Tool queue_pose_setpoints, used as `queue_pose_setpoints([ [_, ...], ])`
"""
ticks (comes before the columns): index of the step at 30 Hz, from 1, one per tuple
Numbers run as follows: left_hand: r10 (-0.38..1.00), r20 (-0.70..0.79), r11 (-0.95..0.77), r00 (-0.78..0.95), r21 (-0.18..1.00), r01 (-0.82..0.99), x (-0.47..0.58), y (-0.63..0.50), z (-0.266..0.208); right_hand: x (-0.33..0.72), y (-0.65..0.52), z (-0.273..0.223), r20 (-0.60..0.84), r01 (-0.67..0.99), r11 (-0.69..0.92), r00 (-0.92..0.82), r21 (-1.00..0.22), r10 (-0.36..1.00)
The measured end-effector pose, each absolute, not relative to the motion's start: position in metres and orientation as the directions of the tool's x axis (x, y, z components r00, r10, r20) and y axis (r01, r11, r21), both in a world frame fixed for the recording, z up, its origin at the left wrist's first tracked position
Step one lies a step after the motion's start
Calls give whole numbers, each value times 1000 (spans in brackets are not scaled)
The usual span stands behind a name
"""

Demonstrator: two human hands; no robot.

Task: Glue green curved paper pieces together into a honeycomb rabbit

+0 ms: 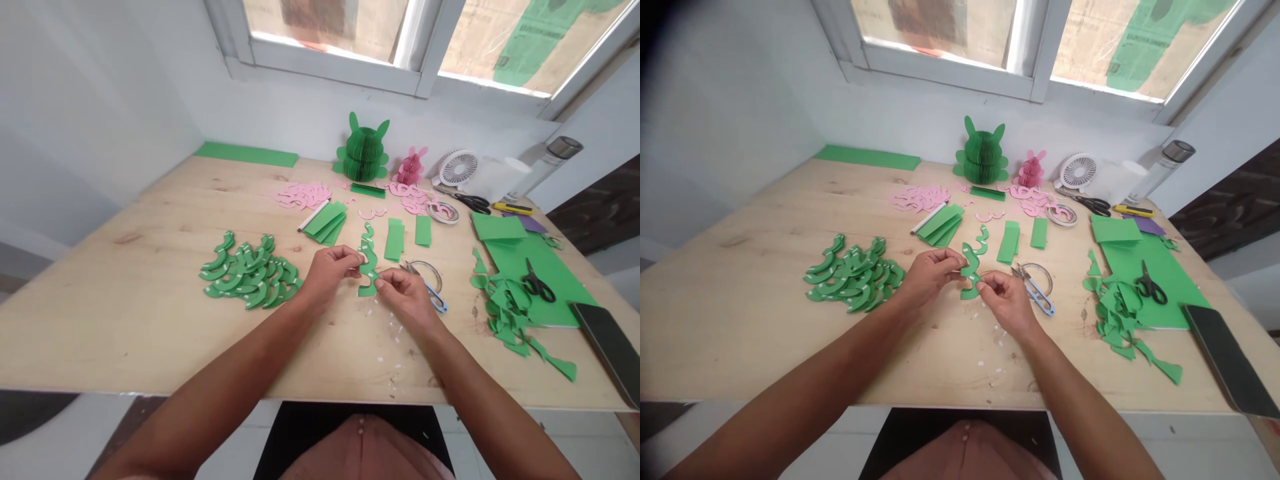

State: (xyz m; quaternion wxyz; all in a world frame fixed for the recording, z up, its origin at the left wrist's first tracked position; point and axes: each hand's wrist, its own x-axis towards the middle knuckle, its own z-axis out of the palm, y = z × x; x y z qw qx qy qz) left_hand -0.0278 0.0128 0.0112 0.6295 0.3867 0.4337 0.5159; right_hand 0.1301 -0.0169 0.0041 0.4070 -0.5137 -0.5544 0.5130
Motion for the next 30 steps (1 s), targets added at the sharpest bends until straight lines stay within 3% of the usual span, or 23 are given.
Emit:
queue_pose_setpoints([
  [8, 996, -87, 81, -22, 975, -205, -34, 16, 15, 134, -16, 1, -53, 139, -45, -57, -989, 997],
  [15, 991, 10, -9, 131, 1000, -7, -36, 14, 22, 134, -15, 0, -3, 173, 8, -62, -985, 998],
  [21, 971, -54, 82, 235, 990, -112, -35, 12, 21, 134, -15, 0, 16, 218, 29, -61, -976, 998],
  [30, 969, -96, 145, 226, 966, -212, -32, 11, 17, 135, -14, 0, -45, 150, -29, -106, -988, 993],
])
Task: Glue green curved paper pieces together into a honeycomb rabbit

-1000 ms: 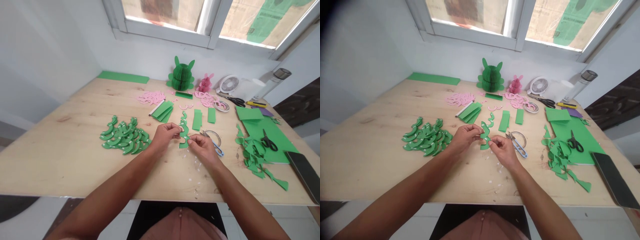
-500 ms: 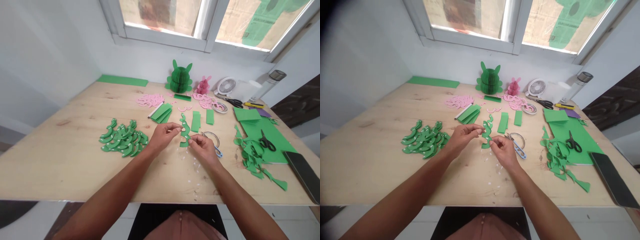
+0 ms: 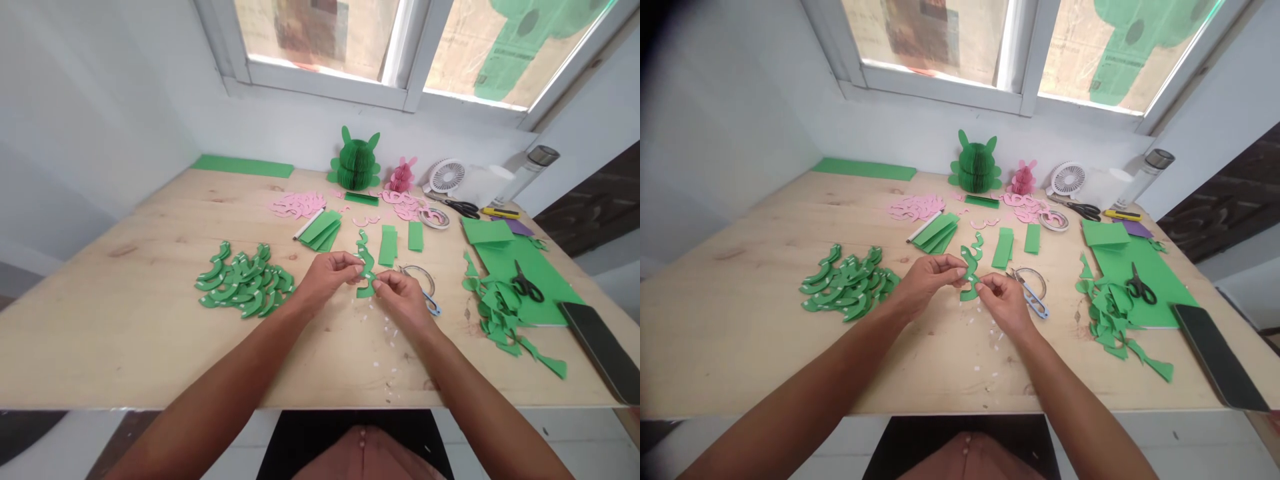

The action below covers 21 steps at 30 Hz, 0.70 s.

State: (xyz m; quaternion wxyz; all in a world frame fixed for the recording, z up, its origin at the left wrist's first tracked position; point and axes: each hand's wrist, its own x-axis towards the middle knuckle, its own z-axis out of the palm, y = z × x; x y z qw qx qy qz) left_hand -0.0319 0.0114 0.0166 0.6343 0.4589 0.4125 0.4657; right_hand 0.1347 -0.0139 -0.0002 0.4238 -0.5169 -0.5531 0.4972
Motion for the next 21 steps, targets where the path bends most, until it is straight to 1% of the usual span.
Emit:
queue_pose_setpoints([
  [5, 981, -70, 110, 180, 969, -222, -29, 11, 15, 137, -11, -3, -41, 124, -29, -92, -992, 995],
  [10, 974, -74, 130, 213, 957, -260, -29, 10, 13, 139, -8, -8, -6, 57, -1, -85, -998, 996],
  [13, 977, -57, 112, 204, 955, -273, -29, 10, 13, 141, -8, -9, 4, 30, 7, -98, -1000, 995],
  [18, 981, -50, 100, 188, 958, -267, -29, 10, 16, 142, -9, -9, 47, 28, 50, -112, -998, 993],
  [21, 982, -69, 117, 173, 952, -283, -29, 11, 16, 143, -8, -9, 44, 34, 48, -110, -998, 993],
])
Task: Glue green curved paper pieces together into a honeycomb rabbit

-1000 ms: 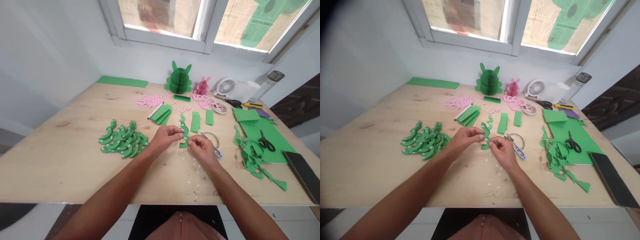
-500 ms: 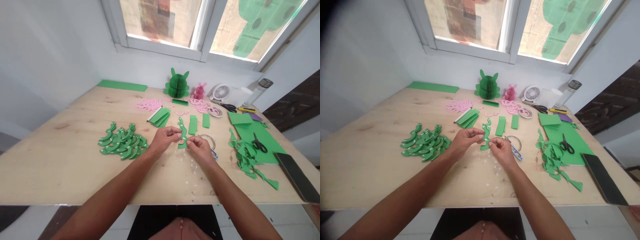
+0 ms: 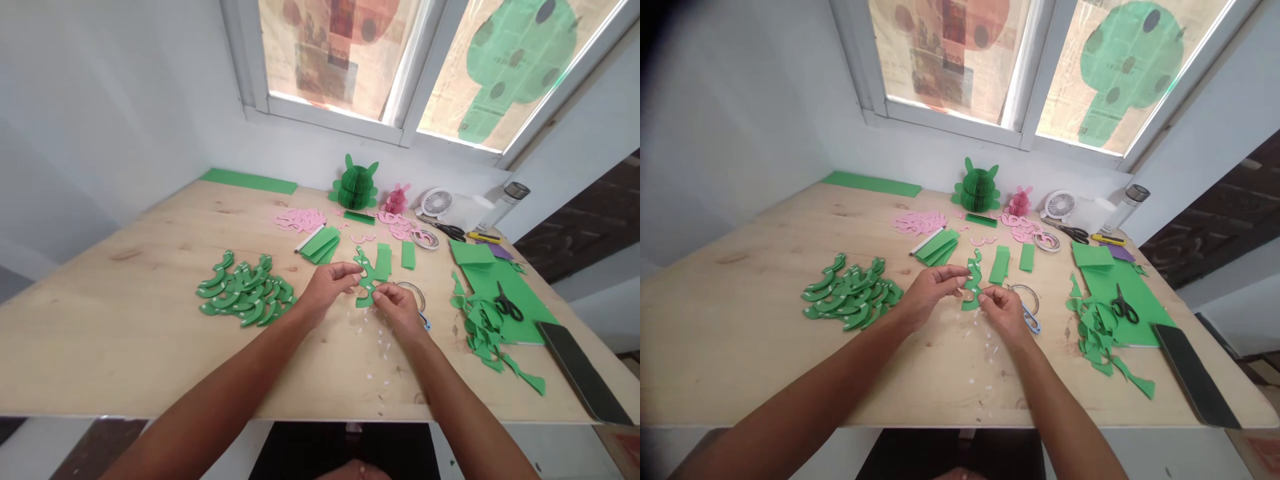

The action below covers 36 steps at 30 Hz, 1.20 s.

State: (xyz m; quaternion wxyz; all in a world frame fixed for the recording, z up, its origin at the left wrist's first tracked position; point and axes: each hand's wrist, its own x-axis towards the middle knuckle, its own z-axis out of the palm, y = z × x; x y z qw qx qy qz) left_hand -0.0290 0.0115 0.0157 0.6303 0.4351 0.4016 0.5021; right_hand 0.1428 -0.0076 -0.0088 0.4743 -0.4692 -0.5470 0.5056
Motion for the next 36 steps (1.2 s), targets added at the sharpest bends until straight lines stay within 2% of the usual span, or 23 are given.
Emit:
queue_pose_setpoints([
  [5, 984, -115, 160, 135, 905, -395, -29, 14, 14, 143, -5, -9, 20, 89, 31, -123, -996, 992],
  [11, 972, -169, 223, 163, 878, -424, -29, 17, 11, 141, -6, -7, 9, 161, 31, -136, -986, 991],
  [25, 984, -119, 164, 131, 890, -425, -29, 16, 9, 135, -8, -8, -13, 183, 19, -168, -983, 986],
  [31, 986, -110, 153, 122, 891, -428, -29, 16, 8, 133, -11, -5, -74, 156, -47, -175, -987, 982],
  [34, 992, -89, 116, 86, 913, -390, -29, 15, 9, 134, -11, -6, -25, 204, 8, -160, -979, 987],
  [36, 996, -85, 92, 34, 930, -355, -29, 15, 11, 134, -11, -5, 84, 296, 108, -93, -949, 992],
])
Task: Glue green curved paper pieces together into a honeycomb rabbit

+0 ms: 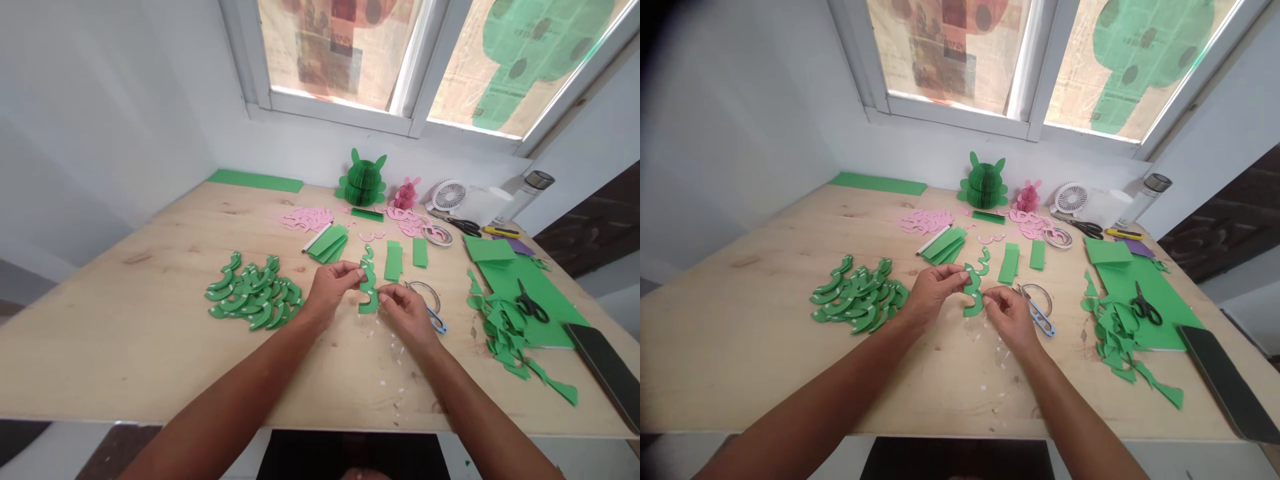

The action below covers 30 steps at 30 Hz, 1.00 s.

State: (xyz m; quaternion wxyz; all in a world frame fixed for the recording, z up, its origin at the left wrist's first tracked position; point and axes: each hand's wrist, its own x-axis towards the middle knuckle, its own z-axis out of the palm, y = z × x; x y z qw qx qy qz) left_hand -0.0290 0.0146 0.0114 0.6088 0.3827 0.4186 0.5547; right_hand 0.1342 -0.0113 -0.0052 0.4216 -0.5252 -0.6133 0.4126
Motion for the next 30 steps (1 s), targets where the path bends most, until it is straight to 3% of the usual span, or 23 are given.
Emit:
queue_pose_setpoints([
  [5, 997, -76, 71, -8, 955, -288, -27, 9, 20, 134, -18, 8, 337, 529, 269, 33, -805, 941],
  [11, 1000, -13, 15, 10, 976, -215, -25, 5, 21, 125, -25, 33, 456, 656, 419, -126, -628, 881],
  [18, 997, 75, -71, 33, 991, -116, -26, 8, 10, 115, -5, 23, 692, 772, 588, -288, -241, 662],
  [30, 992, 125, -126, 19, 979, 158, -26, 2, 15, 121, 2, 7, 704, 765, 601, -295, -232, 647],
])
